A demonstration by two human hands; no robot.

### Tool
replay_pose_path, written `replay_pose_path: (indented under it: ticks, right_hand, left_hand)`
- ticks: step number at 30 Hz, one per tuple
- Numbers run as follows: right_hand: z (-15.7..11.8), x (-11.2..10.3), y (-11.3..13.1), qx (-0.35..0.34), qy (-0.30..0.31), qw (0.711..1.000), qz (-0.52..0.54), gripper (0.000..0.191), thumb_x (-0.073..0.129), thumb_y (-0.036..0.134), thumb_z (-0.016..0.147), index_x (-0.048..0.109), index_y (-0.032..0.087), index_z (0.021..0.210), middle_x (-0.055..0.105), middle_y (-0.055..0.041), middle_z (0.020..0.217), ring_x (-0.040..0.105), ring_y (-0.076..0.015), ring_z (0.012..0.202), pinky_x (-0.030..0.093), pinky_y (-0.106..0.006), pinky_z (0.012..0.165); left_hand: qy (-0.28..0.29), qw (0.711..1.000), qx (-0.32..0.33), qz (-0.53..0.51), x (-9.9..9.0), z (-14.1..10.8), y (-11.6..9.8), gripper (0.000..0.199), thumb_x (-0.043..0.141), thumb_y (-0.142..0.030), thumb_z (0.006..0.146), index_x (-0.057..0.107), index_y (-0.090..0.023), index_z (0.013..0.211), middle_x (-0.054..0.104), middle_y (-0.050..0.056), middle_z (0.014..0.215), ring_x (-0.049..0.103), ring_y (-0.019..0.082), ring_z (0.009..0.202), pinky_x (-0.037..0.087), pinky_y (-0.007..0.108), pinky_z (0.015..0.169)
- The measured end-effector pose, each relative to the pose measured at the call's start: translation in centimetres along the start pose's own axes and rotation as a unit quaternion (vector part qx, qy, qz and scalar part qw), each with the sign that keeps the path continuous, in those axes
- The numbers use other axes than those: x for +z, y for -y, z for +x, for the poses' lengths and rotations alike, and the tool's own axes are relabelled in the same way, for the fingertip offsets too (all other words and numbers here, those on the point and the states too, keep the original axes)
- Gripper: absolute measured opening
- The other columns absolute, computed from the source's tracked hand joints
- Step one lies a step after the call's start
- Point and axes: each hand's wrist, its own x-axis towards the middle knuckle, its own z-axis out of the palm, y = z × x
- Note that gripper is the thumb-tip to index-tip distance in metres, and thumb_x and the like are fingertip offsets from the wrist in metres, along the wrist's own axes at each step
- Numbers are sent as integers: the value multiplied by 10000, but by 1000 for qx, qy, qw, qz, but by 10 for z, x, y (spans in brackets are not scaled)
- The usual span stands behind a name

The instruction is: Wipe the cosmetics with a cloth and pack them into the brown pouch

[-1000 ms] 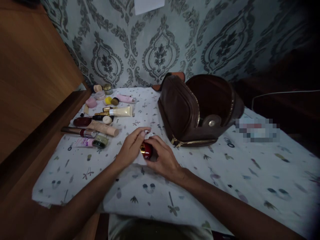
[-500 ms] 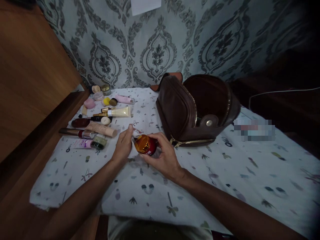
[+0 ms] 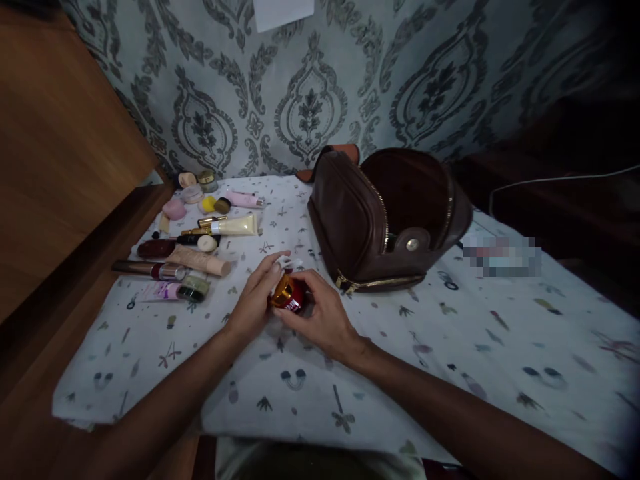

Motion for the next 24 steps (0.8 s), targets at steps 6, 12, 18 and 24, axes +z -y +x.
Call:
replay_pose_path:
  ticks: [6,12,18,24]
  right_hand:
    - [4,-3,0,24,-29,999,13,333,751,272,713,566,210,983,649,-31,923,626,-201,833,516,-328,754]
    - [3,-6,-7,-43,-11,997,-60,388,762,244,693,574,216,1032,626,-52,962,624,-217,871,529,-344,776]
    - [2,-6,-4,-28,3,995,-93,351,736,262,691,567,210,994,611,-44,918,611,-218,841,516,-341,746]
    - [9,-7,-9,73,-6,995,-73,236,704,278,641,511,210,760,547,5,759,530,-175,696,456,-311,655]
  left_hand:
    - [46,999,5,11,-11,8,-7,469,721,-313,730,656,-208,1183,715,48,1104,637,220,1049,483,320,910]
    - [56,969,124,208,-17,7,-13,195,614,-324,867,644,-192,1008,697,36,982,627,196,943,481,301,859]
    - [84,902,236,350,-18,0,-19,221,465,-275,965,638,-195,1076,688,80,1083,618,229,1054,466,360,940]
    - [158,835,331,410,-17,-5,-24,224,452,-224,992,630,-219,1129,671,94,1143,599,227,1114,461,398,989]
